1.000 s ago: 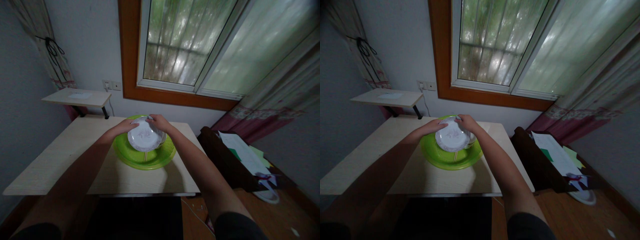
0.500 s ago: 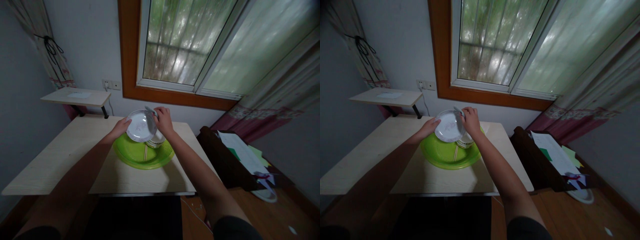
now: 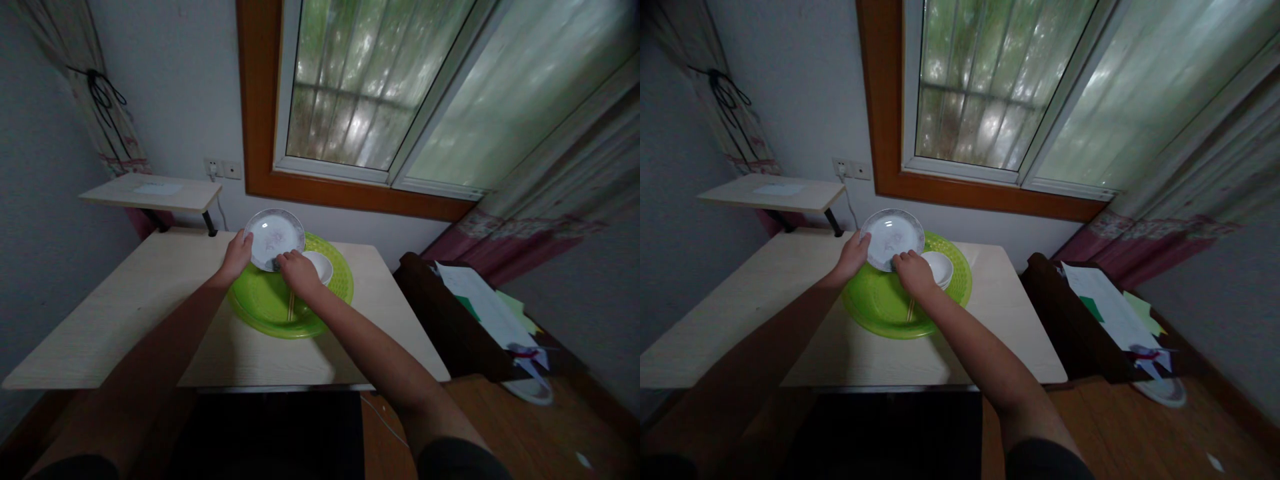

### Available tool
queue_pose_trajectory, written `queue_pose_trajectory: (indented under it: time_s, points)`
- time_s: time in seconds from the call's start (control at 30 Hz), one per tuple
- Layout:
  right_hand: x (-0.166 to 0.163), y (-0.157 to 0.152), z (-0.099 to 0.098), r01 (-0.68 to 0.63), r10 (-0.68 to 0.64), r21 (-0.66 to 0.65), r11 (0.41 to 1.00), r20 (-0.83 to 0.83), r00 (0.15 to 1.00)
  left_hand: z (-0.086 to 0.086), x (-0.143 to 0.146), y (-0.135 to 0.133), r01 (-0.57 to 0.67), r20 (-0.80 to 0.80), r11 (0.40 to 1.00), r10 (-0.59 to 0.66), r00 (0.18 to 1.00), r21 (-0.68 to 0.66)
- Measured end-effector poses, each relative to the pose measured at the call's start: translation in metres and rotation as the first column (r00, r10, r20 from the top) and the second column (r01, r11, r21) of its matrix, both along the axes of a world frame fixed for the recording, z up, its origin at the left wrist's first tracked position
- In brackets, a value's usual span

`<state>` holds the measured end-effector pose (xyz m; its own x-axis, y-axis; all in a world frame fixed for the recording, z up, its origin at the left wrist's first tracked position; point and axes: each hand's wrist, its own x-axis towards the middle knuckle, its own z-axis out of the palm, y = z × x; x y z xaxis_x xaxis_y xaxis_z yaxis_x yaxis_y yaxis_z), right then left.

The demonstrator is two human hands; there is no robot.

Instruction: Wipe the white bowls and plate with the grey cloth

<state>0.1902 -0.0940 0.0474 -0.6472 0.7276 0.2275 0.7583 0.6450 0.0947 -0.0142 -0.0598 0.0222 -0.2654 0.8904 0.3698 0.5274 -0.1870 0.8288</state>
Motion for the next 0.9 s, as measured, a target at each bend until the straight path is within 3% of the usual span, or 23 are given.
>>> queue_pose_trajectory:
  time_s: [0.1,0.23,0.33,0.53,0.73,0.9]
  points:
    - [-0.015,-0.003,-0.005,-0.026,0.02,-0.045,0.999,-0.14,0.99,0.0,0.001,0.0,-0.016,-0.031,1.0,0.015,0.999,-0.018]
    - [-0.033,0.001,-0.008,-0.019,0.02,0.008,1.0,-0.391,0.92,0.0,0.002,0.0,-0.002,-0.024,1.0,0.001,1.0,-0.011]
    - [-0.038,0.007,-0.012,-0.061,0.066,0.027,0.998,-0.465,0.883,-0.001,0.002,0.0,-0.003,-0.011,1.0,0.003,1.0,-0.008]
    - [-0.032,0.01,-0.02,-0.276,0.253,0.015,0.961,-0.452,0.855,-0.004,0.0,0.003,-0.027,0.027,1.0,0.027,0.999,-0.005]
    - [-0.03,0.007,-0.025,-0.358,0.355,0.066,0.931,-0.38,0.854,-0.004,-0.001,0.004,-0.051,0.027,0.999,0.051,0.998,0.0]
    - [-0.022,0.007,-0.021,-0.331,0.336,0.058,0.942,-0.232,0.913,-0.005,-0.003,0.004,-0.057,0.046,0.998,0.057,0.997,0.009]
